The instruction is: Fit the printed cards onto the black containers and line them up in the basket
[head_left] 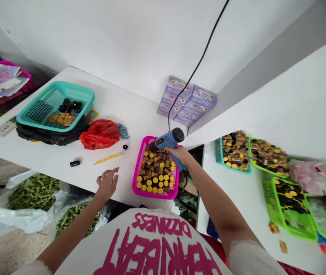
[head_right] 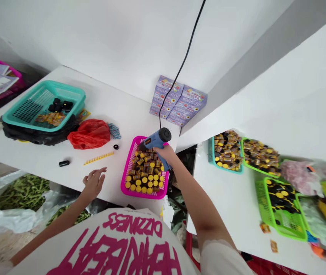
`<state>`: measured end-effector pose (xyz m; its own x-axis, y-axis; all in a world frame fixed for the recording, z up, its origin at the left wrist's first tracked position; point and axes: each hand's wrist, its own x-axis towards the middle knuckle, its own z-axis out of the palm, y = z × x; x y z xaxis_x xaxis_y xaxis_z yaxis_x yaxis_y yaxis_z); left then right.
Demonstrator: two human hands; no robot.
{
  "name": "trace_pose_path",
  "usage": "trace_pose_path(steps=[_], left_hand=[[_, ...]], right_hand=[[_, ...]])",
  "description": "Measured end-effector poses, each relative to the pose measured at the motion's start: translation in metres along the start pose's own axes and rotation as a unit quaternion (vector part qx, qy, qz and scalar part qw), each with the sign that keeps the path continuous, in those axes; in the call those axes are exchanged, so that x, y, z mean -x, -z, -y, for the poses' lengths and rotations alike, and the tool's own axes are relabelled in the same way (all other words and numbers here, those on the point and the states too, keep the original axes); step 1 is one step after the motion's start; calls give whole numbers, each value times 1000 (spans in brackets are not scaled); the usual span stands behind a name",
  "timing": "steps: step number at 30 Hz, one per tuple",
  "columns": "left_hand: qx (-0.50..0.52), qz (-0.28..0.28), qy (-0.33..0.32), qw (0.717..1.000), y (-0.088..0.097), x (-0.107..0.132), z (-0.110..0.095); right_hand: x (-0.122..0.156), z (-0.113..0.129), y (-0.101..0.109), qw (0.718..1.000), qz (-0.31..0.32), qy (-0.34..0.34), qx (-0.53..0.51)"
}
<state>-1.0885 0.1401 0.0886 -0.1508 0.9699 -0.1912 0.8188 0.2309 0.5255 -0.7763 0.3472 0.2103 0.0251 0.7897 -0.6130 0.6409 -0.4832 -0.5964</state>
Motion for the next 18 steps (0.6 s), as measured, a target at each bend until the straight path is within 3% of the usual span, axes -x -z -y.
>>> trace_pose_path(steps=[7, 11, 14, 18], left_hand=[[10, -11, -1, 1000, 9, -19, -12], [10, -21, -17, 1000, 13, -46, -25], [5, -24, -35, 999, 5, -86, -50], [-10, 11, -115, 993, -31, -149, -113]], right_hand=[[16, -26, 20, 1000, -9, -7, 20], [29, -44, 39, 1000, -17, -23, 6], [43, -59, 55, 999, -38, -34, -18], [67, -75, 76, 991, -108, -53, -50]])
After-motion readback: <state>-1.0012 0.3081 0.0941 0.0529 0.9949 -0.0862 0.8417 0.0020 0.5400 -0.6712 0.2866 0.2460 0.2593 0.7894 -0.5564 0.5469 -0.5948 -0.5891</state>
